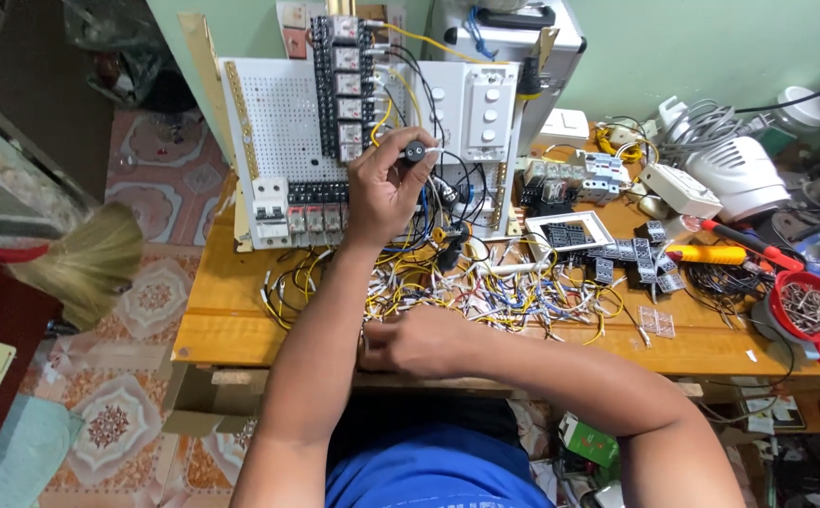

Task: The person uses a screwdriver to tighten screws on a yellow electrical plug and then on a black electrical component. They manipulate wires and connectors on a cluttered workbench.

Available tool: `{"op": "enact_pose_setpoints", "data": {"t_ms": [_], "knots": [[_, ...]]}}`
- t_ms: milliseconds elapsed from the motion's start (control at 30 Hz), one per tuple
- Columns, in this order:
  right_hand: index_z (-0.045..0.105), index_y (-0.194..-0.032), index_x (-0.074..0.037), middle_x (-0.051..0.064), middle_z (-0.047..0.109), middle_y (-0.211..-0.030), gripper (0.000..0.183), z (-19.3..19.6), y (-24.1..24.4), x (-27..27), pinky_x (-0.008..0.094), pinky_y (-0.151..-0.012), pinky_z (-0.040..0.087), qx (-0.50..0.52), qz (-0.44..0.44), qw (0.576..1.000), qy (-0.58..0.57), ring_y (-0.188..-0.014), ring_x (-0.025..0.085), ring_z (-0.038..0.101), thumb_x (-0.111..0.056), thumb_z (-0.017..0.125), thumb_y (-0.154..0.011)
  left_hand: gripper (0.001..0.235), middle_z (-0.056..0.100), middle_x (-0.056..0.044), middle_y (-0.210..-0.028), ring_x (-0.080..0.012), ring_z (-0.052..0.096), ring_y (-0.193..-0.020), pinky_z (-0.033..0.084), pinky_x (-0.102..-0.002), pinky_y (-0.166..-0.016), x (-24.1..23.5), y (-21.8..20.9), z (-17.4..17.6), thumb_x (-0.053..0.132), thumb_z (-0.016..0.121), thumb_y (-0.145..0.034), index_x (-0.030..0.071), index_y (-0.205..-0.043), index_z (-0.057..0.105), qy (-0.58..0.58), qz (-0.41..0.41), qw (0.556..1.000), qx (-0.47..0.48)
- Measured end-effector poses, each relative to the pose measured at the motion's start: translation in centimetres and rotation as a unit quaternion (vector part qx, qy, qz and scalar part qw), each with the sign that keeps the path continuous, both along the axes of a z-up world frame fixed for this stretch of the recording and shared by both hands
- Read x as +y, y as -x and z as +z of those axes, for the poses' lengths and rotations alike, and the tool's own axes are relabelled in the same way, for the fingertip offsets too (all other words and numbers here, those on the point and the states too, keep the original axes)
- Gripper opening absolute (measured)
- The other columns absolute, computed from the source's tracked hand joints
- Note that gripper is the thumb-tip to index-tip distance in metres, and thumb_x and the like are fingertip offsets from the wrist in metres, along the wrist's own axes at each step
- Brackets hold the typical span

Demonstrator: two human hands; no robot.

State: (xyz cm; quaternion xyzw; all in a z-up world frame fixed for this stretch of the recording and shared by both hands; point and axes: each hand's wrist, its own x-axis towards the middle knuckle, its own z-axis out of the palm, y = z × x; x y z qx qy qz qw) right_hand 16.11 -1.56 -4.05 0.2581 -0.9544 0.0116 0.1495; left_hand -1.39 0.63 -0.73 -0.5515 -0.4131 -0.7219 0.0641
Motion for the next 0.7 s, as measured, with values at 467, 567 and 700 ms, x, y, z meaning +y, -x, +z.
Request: {"op": "enact_pose_setpoints", "data": {"t_ms": [467, 567, 700], "knots": [[0.06, -0.094, -0.019, 0.0, 0.051, -0.09, 0.014, 1.4, -0.2, -1.0, 0.037, -0.046, 0.056, 0.019, 0.02, 0.998, -0.051, -0.058, 0.02, 0.064, -0.021, 0.05, -0.102, 0.007, 0.072, -0.015, -0.104, -0.0284, 0.072, -0.101, 0.06, -0.037, -0.08, 0.0, -0.3, 0.0, 0.009, 0.071, -0.1, 0.005, -0.106, 0.072, 0.016, -0.004, 1.0, -0.012], [0.059, -0.092, -0.019, 0.0, 0.05, -0.09, 0.013, 1.7, 0.0, -0.5, 0.037, -0.045, 0.056, 0.024, 0.006, 0.997, -0.072, -0.057, 0.02, 0.064, -0.022, 0.051, -0.101, 0.007, 0.072, -0.016, -0.103, -0.0304, 0.072, -0.102, 0.06, -0.039, -0.082, 0.1, -0.3, -0.2, 0.008, 0.071, -0.1, 0.004, -0.105, 0.072, 0.015, -0.003, 1.0, -0.007], [0.061, -0.093, -0.019, -0.001, 0.051, -0.09, 0.009, 2.4, -0.2, 0.5, 0.035, -0.048, 0.058, 0.05, 0.02, 0.995, -0.081, -0.061, 0.018, 0.067, -0.018, 0.055, -0.1, 0.006, 0.072, -0.017, -0.102, -0.0283, 0.072, -0.099, 0.06, -0.038, -0.079, 0.0, -0.4, 0.2, 0.007, 0.07, -0.1, 0.003, -0.104, 0.071, 0.009, -0.001, 1.0, -0.011]]}}
